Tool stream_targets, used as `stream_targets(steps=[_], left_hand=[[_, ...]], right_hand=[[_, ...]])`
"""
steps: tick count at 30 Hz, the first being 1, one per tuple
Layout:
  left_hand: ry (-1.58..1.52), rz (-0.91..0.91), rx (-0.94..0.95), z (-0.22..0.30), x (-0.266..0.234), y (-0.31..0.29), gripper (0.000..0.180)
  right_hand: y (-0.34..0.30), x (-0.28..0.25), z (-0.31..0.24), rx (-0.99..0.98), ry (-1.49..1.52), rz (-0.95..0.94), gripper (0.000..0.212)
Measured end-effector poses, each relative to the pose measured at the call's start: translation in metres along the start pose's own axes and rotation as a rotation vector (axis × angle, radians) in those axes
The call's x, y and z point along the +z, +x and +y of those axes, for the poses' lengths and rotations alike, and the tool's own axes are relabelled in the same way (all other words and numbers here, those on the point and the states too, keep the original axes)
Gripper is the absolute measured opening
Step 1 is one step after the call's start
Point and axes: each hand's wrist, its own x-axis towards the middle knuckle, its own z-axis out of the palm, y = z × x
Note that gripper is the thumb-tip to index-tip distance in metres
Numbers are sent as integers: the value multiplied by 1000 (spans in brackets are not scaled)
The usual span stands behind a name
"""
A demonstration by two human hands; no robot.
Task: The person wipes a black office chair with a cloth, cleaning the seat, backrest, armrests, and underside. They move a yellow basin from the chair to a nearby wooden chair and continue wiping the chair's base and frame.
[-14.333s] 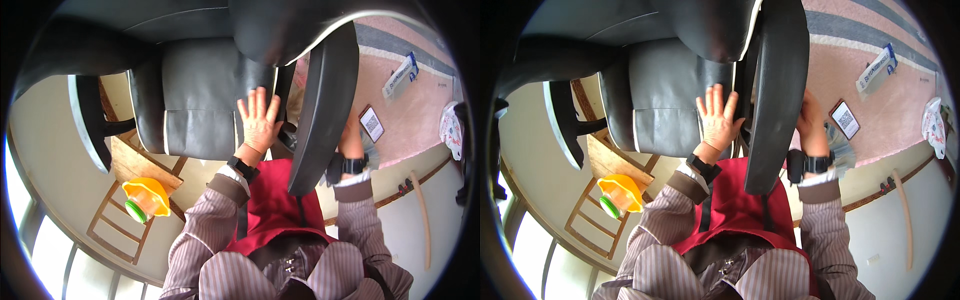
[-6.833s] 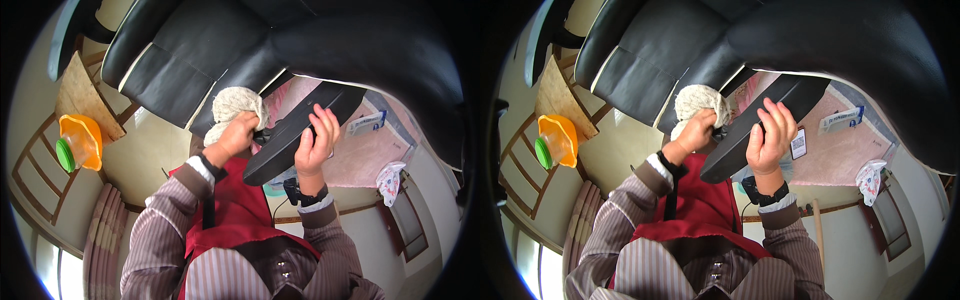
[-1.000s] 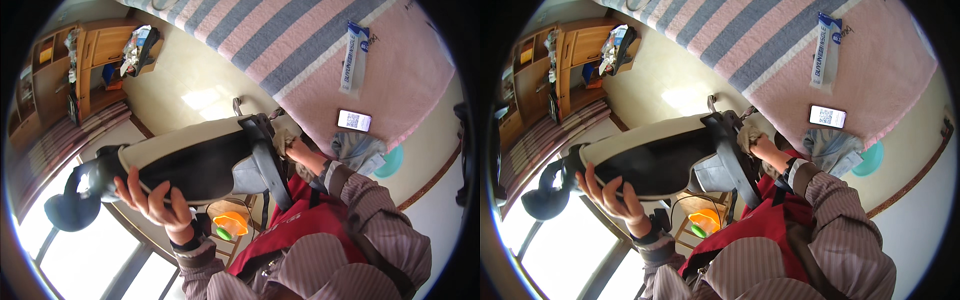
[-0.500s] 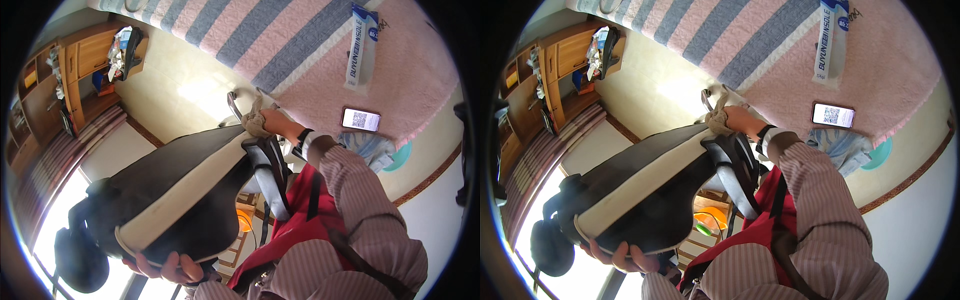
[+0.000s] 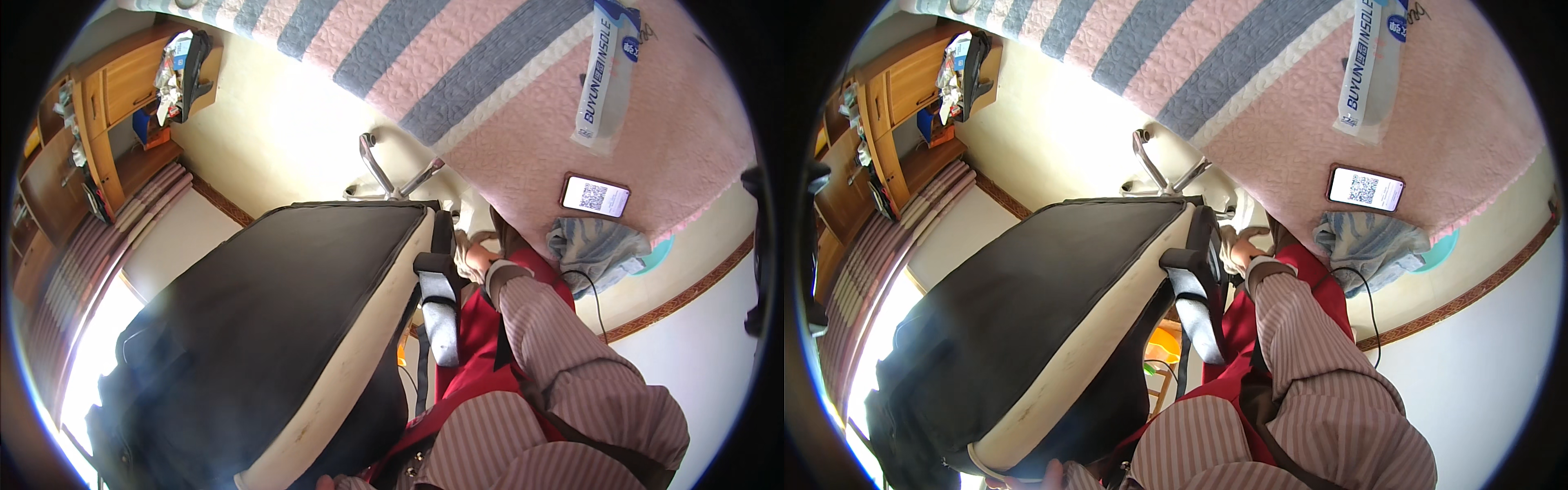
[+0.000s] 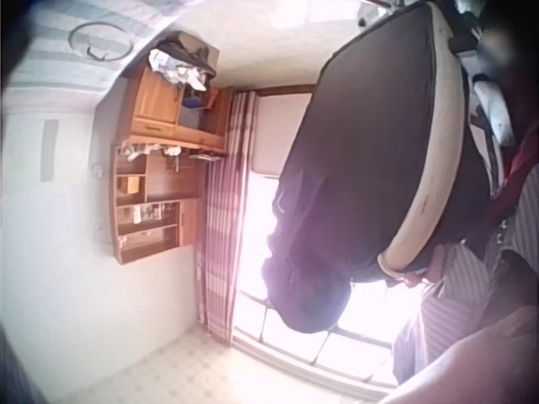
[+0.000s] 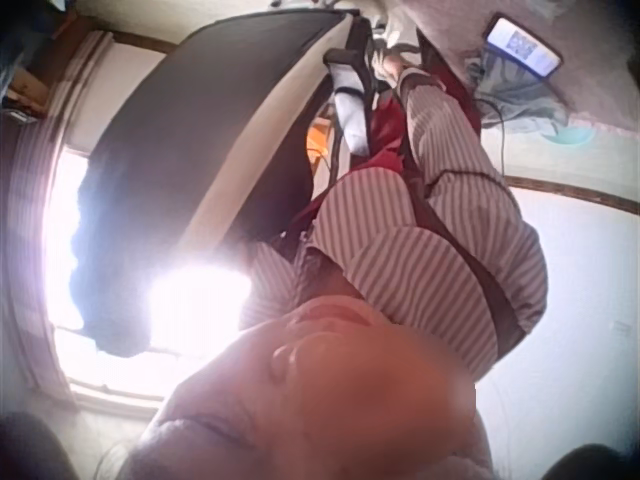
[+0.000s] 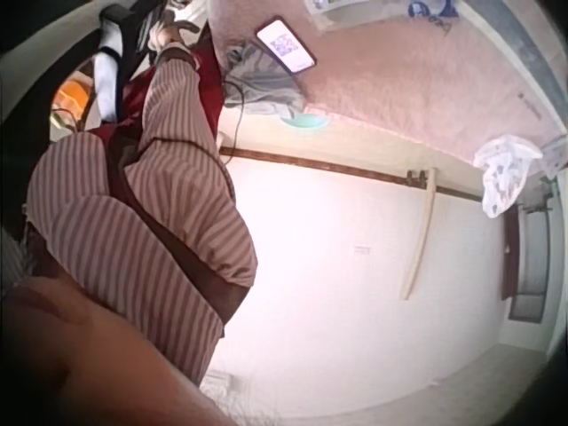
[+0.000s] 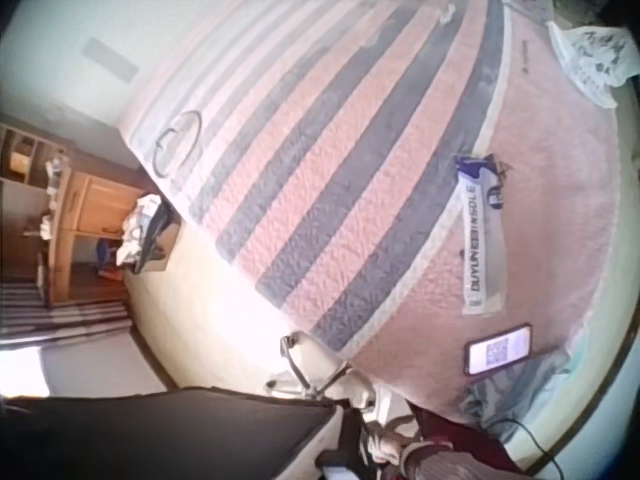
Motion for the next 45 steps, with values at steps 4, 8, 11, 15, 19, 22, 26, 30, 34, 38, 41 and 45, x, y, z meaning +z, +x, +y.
stream_targets(steps=[4,8,11,15,19,22,26,30,34,38,41,45], left_hand=[[6,7,14,2,-1,1,14],[17,16,27,6,-4,3,14],[19,35,44,5,-6,-1,14],[29,67,94,4,-10,-3,15],[41,130,145,6,1,13,16],[57,229,209,7,25,27,17],[142,336,299,11,41,27,11],[24,178,218,18,22,22,8],[-78,10,250,15,9,31,12],[-168,2,162,21,5,33,11],[-193,-28,-25,29,1,23,15],[-220,-128,-228,33,2,17,17]], right_hand=[[-4,-12,7,178,225,-449,64],[36,57,-39,-233,-1002,-113,16],[56,147,-54,-659,-1736,-3,24],[-17,253,-26,-496,-1733,-611,25],[-143,334,29,-168,-1498,-823,31],[-235,371,61,-339,-1346,-1222,28],[-299,383,84,-876,-1391,-1627,30],[-276,349,76,-1168,-1529,-1343,27],[-210,320,46,-935,-1968,-736,31],[-232,318,61,-1069,-1645,-862,30],[-306,342,85,-1139,-1612,-1166,35],[-354,378,126,-1320,-1269,-1526,33]])
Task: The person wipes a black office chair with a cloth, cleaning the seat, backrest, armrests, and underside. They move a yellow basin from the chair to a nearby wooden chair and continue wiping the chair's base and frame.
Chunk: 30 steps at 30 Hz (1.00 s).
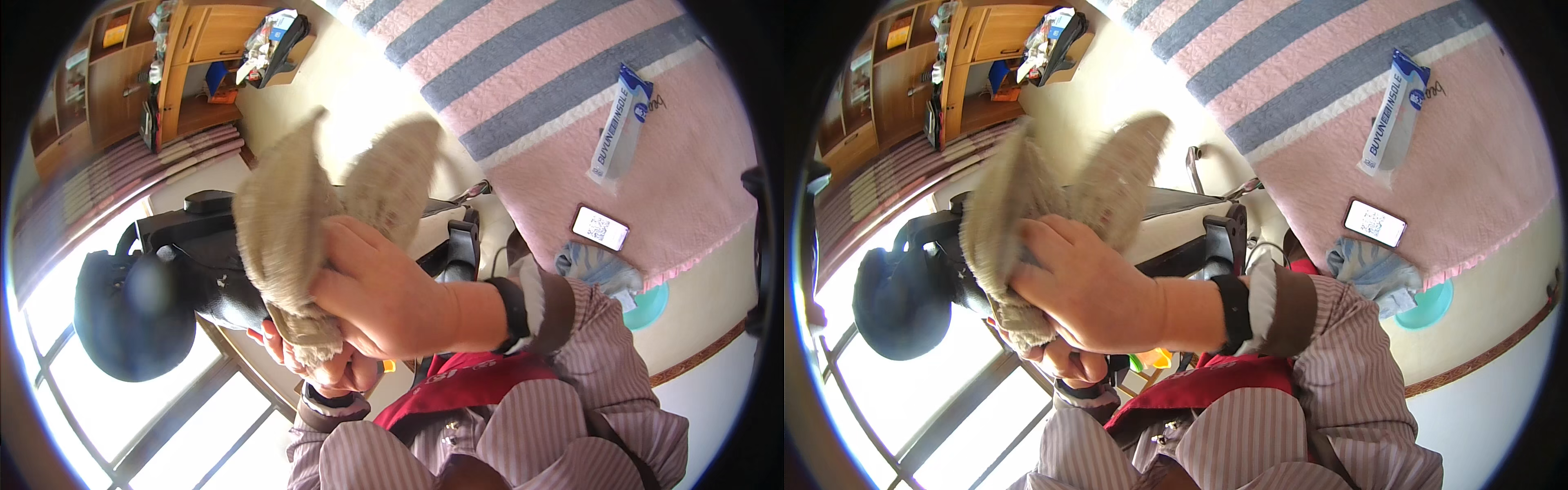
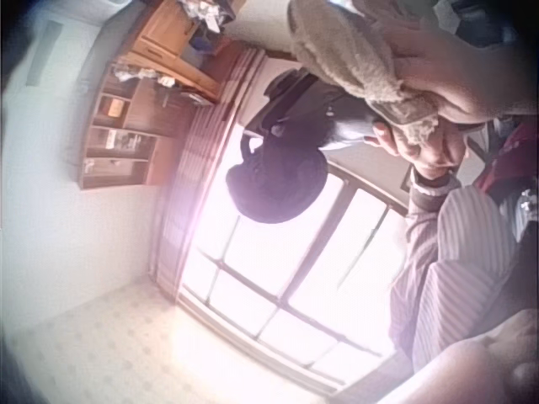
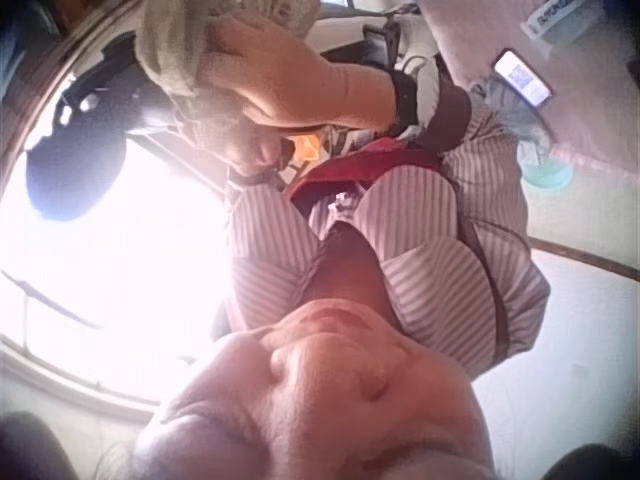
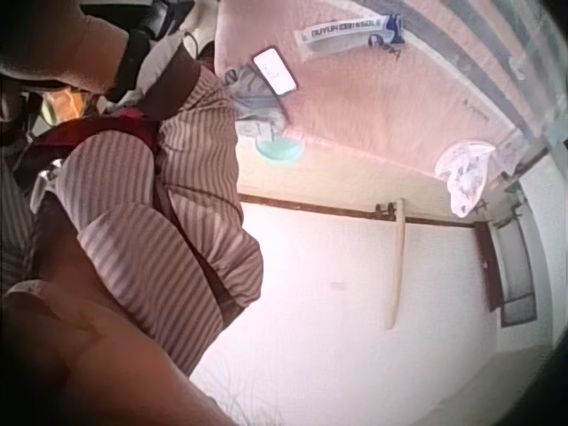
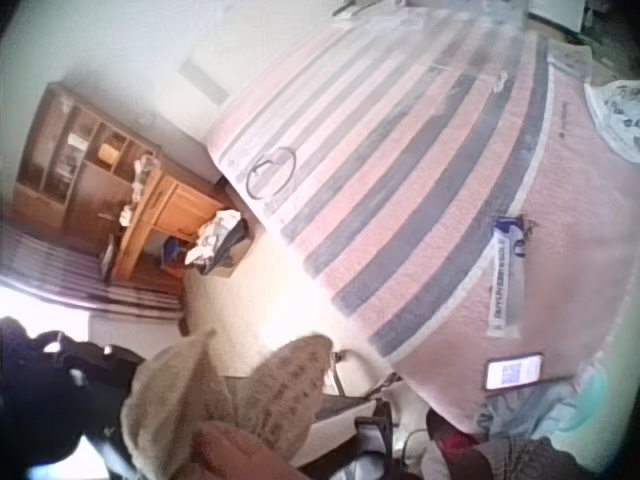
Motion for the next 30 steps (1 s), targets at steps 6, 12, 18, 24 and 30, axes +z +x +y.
stream_targets(steps=[6,12,18,24,30], left_hand=[[-34,111,58,7,-2,8,21],[64,-4,406,7,-19,-26,8],[222,131,466,30,-20,-127,38],[6,178,1959,-16,-39,-164,26],[-166,24,1747,-9,-43,-175,20]], right_hand=[[-74,-36,81,360,-131,-99,30],[-77,-59,99,1093,311,-212,27],[-31,-25,58,251,257,-527,53],[-134,-41,178,613,217,-579,32],[-178,-59,157,916,116,-509,37]])
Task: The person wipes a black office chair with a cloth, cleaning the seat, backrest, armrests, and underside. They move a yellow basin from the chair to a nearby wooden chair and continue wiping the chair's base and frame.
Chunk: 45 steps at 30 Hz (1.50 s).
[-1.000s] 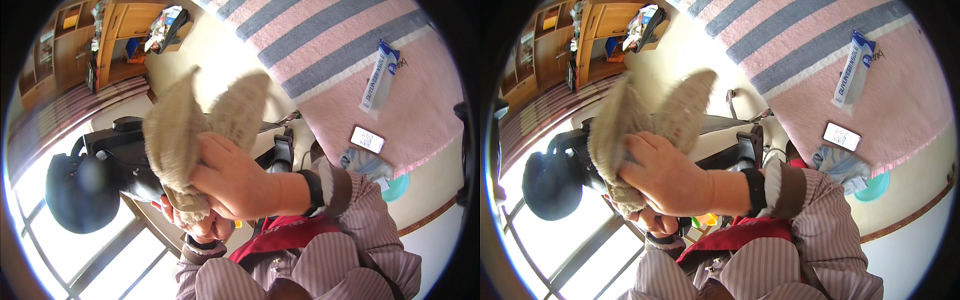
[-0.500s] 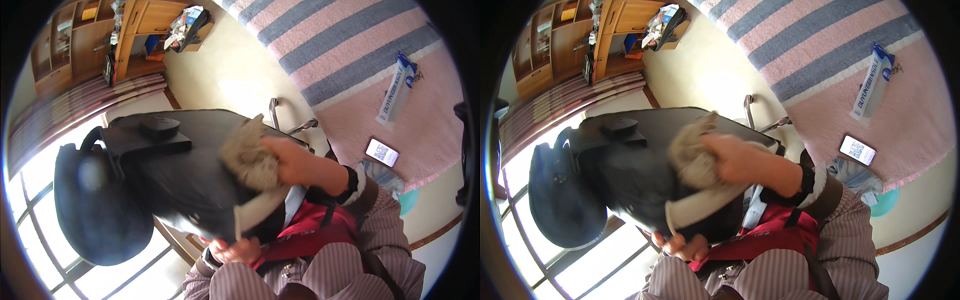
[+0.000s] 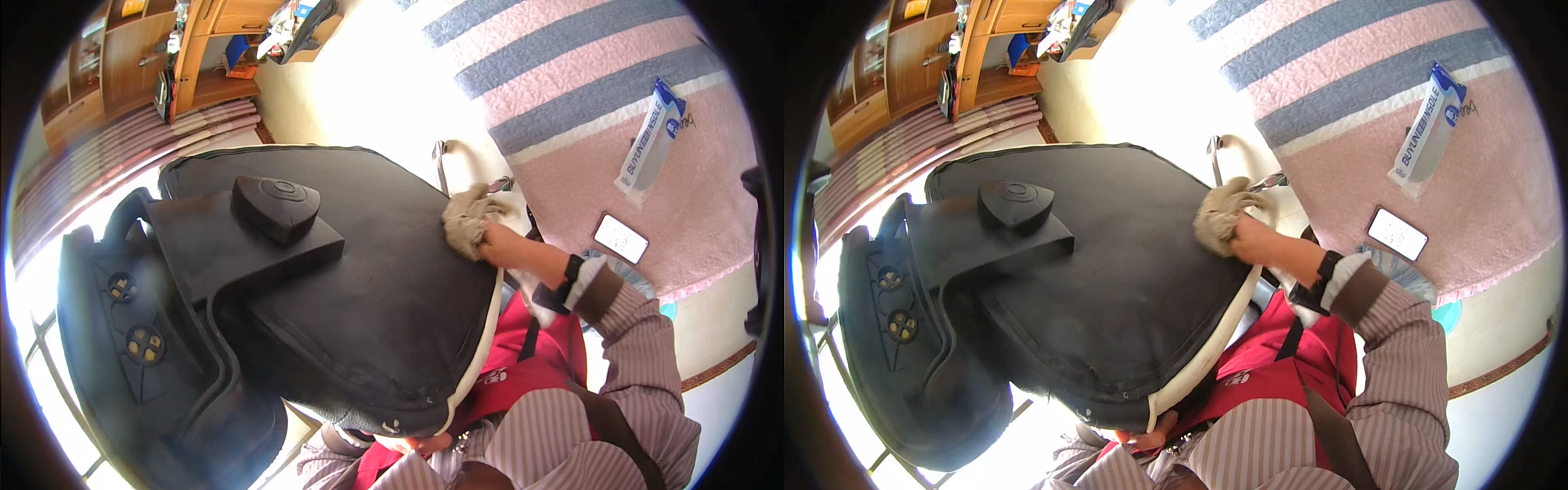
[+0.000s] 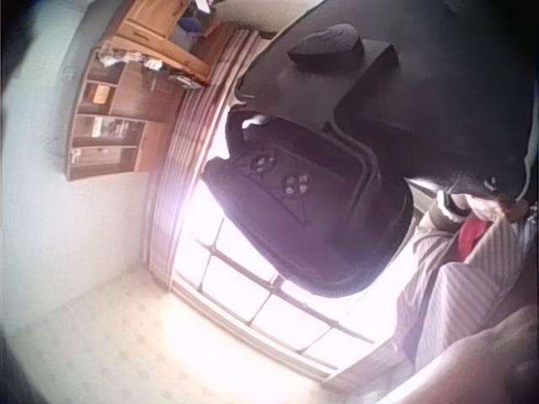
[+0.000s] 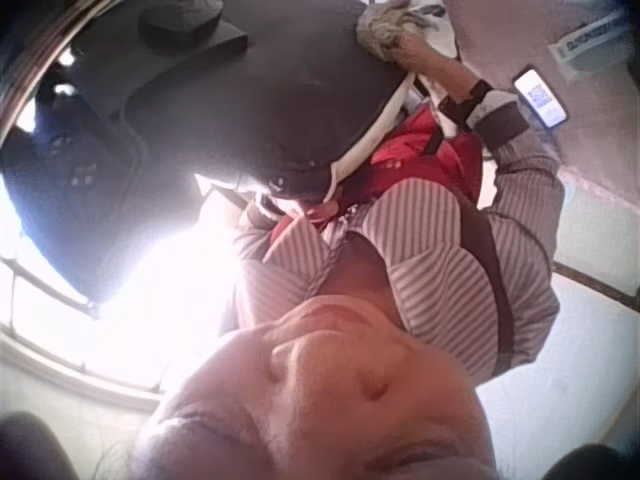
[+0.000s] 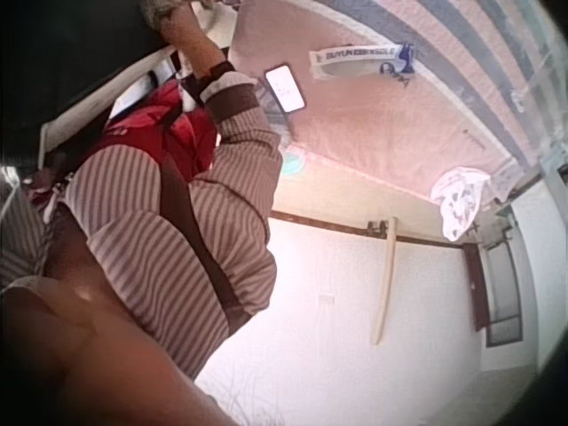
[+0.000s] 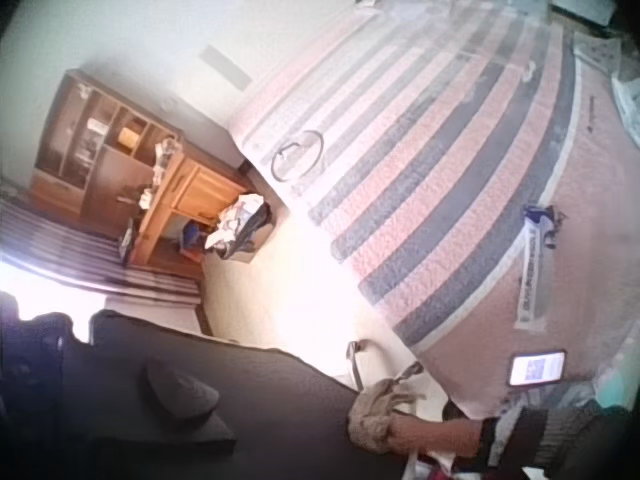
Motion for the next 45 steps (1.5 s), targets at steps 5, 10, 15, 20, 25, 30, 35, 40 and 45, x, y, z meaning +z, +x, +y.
stream_targets(steps=[5,10,15,20,25,30,35,40,45], left_hand=[[-399,35,126,15,-2,2,25],[-229,115,-34,-5,4,-6,27],[-226,95,-86,-26,-2,-7,25],[-242,108,-122,-16,-7,-6,23],[-305,139,-182,-31,-8,-2,22],[-170,-85,45,-83,4,-1,30],[150,-207,-599,-108,4,-8,29],[345,-211,-516,-96,10,-12,27],[-15,100,-1110,-83,28,2,22]], right_hand=[[38,-2,-138,-643,-8,-269,29],[148,5,-57,-368,-70,-347,37],[106,-8,82,-267,-1092,-291,18],[47,-25,-8,141,-886,-420,17],[89,11,-148,-294,-343,-287,24],[191,28,-135,-716,-28,-356,32],[235,36,-129,-794,-53,-109,27],[234,19,-199,-617,108,-306,23],[158,36,-182,-525,-265,-16,21]])
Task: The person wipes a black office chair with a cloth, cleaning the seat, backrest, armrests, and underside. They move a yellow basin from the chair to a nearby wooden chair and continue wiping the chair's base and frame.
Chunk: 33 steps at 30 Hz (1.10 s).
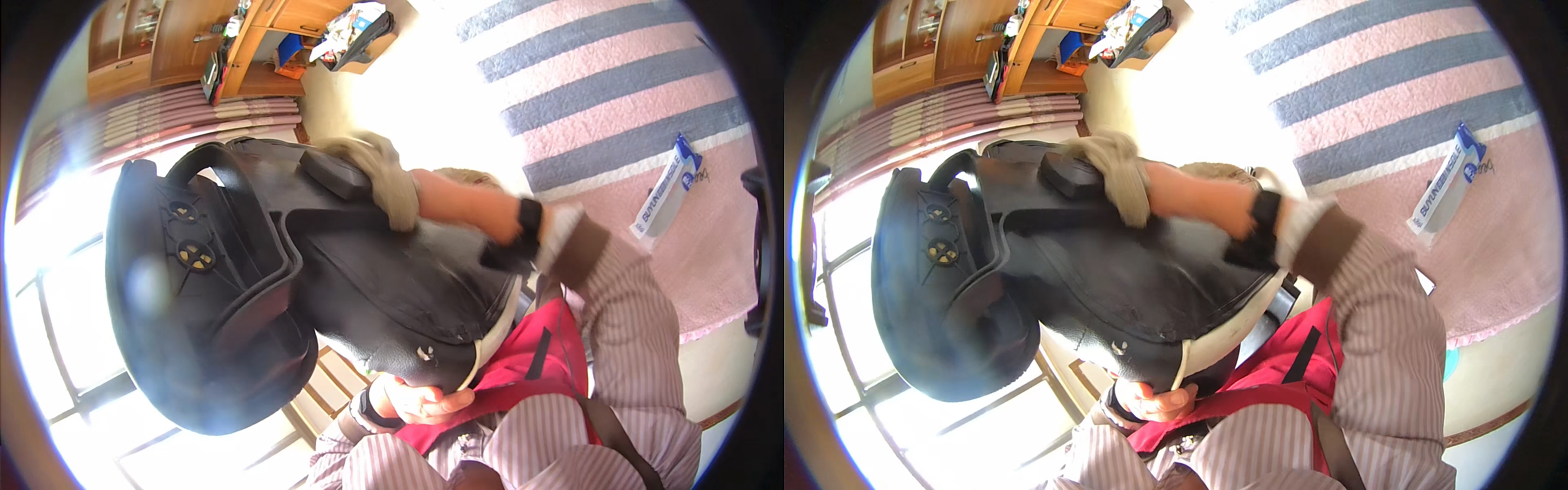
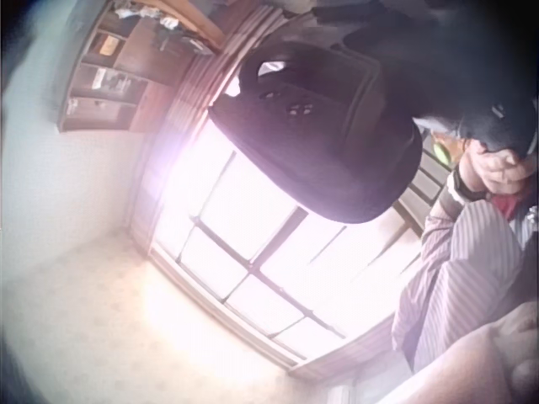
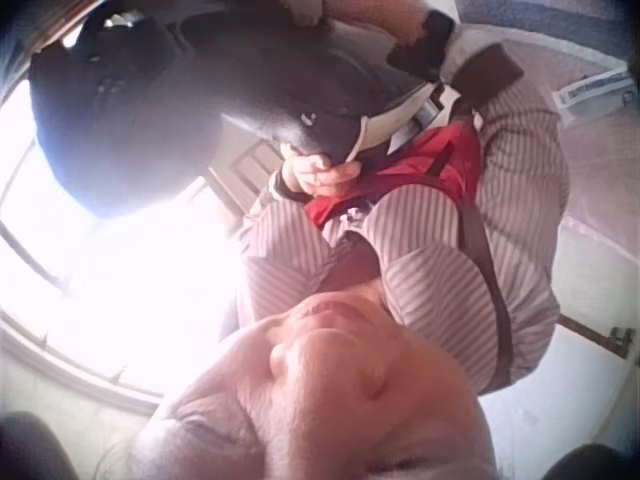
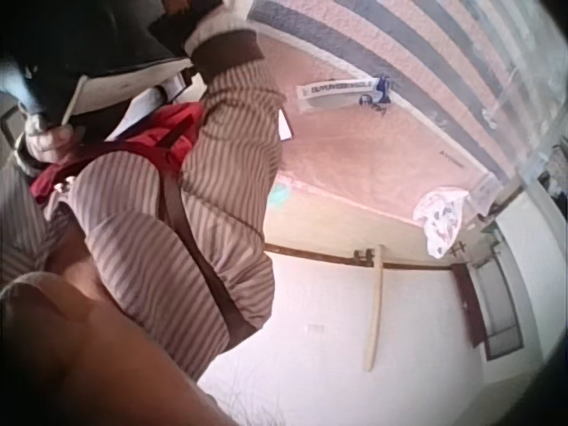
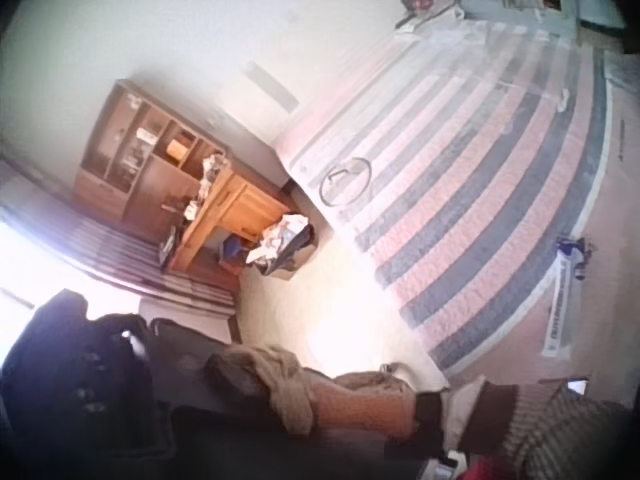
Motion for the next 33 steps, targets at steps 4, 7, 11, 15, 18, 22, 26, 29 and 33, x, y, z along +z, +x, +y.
stream_targets(steps=[4,7,11,15,18,22,26,29,33], left_hand=[[71,39,14,8,9,-2,22],[57,77,15,10,11,-2,22],[165,131,33,11,9,-2,37],[186,187,63,6,8,2,53],[83,235,108,1,10,7,46],[246,341,375,-4,14,5,44],[981,385,999,10,-3,-13,42],[532,224,897,20,-9,-23,43],[344,174,812,15,-10,-19,44]], right_hand=[[-64,-25,-48,-18,-204,-67,20],[-73,-51,-106,-137,-349,6,19],[-38,-55,-150,-329,-245,207,21],[-59,-47,-133,-298,-248,175,26],[-97,-42,-96,138,-409,-175,29],[-113,-36,-51,19,-368,68,21],[-125,-52,-36,437,-629,-432,16],[-120,-65,-48,489,-854,-630,14],[-97,-89,-85,297,-706,-152,12]])
